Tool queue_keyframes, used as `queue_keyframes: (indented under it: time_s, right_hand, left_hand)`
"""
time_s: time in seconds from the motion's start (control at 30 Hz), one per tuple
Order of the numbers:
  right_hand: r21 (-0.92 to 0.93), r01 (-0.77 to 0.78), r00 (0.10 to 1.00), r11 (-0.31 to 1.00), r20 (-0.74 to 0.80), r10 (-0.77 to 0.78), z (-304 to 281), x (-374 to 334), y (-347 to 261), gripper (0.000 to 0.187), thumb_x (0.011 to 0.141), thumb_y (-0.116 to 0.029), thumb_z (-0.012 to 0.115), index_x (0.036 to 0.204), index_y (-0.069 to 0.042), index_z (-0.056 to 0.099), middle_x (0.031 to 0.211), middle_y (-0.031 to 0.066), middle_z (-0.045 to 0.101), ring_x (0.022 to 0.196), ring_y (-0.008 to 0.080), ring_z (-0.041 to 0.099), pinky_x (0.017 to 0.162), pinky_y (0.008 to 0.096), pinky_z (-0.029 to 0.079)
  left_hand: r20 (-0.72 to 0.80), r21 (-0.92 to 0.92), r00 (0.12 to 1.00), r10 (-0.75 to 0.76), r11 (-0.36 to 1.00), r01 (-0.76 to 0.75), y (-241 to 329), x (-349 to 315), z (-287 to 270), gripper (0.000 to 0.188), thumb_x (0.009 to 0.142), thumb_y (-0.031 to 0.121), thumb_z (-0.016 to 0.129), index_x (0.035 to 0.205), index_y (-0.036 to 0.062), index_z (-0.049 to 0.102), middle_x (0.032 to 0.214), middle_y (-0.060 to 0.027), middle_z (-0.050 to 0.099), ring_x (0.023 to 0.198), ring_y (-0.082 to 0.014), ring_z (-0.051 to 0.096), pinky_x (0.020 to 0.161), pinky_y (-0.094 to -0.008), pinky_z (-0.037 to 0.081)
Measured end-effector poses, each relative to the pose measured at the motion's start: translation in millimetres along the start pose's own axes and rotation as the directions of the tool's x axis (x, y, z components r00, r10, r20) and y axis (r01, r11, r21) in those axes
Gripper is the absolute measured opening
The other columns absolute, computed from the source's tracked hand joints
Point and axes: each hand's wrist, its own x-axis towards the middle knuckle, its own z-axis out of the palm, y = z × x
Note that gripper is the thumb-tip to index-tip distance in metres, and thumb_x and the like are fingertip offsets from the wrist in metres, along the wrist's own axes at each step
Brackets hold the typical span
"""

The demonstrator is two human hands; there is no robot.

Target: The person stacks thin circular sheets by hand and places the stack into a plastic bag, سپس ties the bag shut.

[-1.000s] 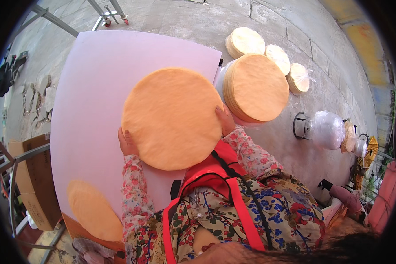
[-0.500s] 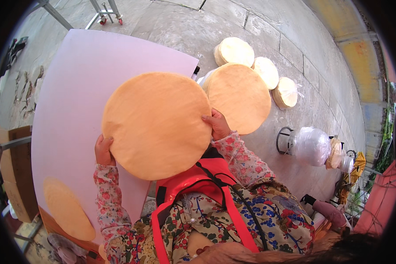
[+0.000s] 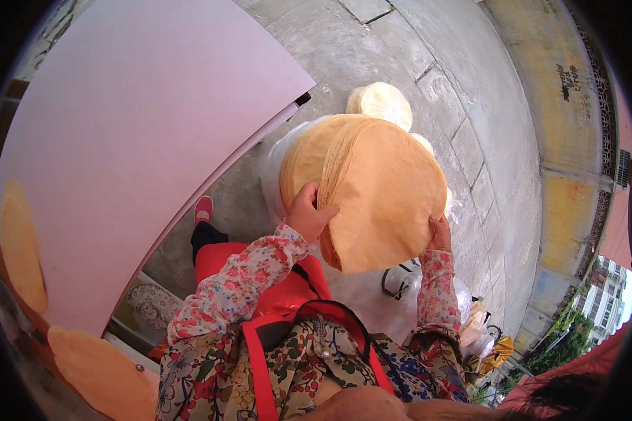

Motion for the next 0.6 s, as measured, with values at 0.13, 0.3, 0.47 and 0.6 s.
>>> queue_keyframes:
  time_s: [0.13, 0.3, 0.47, 0.6]
  right_hand:
    - [-0.054, -0.024, 0.999, 0.998, -0.046, 0.022, -8.9, 11.5, -0.4, 0.04, 0.082, -0.003, 0.052, 0.122, 0.001, 0.047, 0.116, 0.0131, 0.058, 0.102, 0.0264, 0.059, 0.089, 0.0393, 0.049]
    - [-0.047, -0.001, 1.0, 0.999, -0.019, 0.0, -5.8, 28.3, 13.0, 0.039, 0.082, -0.001, 0.05, 0.12, 0.002, 0.048, 0.115, 0.0135, 0.058, 0.1, 0.0262, 0.06, 0.088, 0.039, 0.05]
    - [-0.084, -0.034, 0.999, 0.996, 0.011, 0.035, -23.2, 58.7, 33.6, 0.043, 0.081, -0.005, 0.054, 0.123, 0.0, 0.047, 0.118, 0.0119, 0.057, 0.104, 0.0249, 0.058, 0.09, 0.0387, 0.048]
    - [-0.114, -0.069, 0.997, 0.991, -0.037, 0.065, -14.8, 64.5, 37.1, 0.046, 0.081, -0.006, 0.054, 0.125, 0.0, 0.044, 0.12, 0.0124, 0.056, 0.106, 0.0254, 0.057, 0.09, 0.0393, 0.048]
  left_hand:
    - [-0.032, 0.017, 0.999, 0.006, 1.0, -0.006, -24.2, 9.2, 5.1, 0.034, 0.071, 0.007, 0.066, 0.1, -0.003, 0.052, 0.088, -0.0082, 0.061, 0.08, -0.0129, 0.058, 0.071, -0.0269, 0.047]
    - [-0.079, 0.061, 0.996, 0.046, 0.997, -0.041, -39.9, 16.4, -5.1, 0.033, 0.071, 0.008, 0.066, 0.1, -0.0029, 0.053, 0.088, -0.0083, 0.061, 0.081, -0.0137, 0.058, 0.072, -0.0276, 0.047]
    - [-0.135, 0.077, 0.99, 0.043, 0.997, -0.033, -62.8, 34.3, -21.6, 0.032, 0.072, 0.009, 0.065, 0.099, -0.0029, 0.053, 0.09, -0.0092, 0.061, 0.083, -0.0147, 0.059, 0.074, -0.0282, 0.047]
    - [-0.151, 0.111, 0.988, 0.023, 0.994, -0.006, -75.6, 44.8, -39.3, 0.033, 0.072, 0.008, 0.065, 0.1, -0.0028, 0.052, 0.092, -0.0096, 0.061, 0.084, -0.0149, 0.059, 0.076, -0.0284, 0.047]
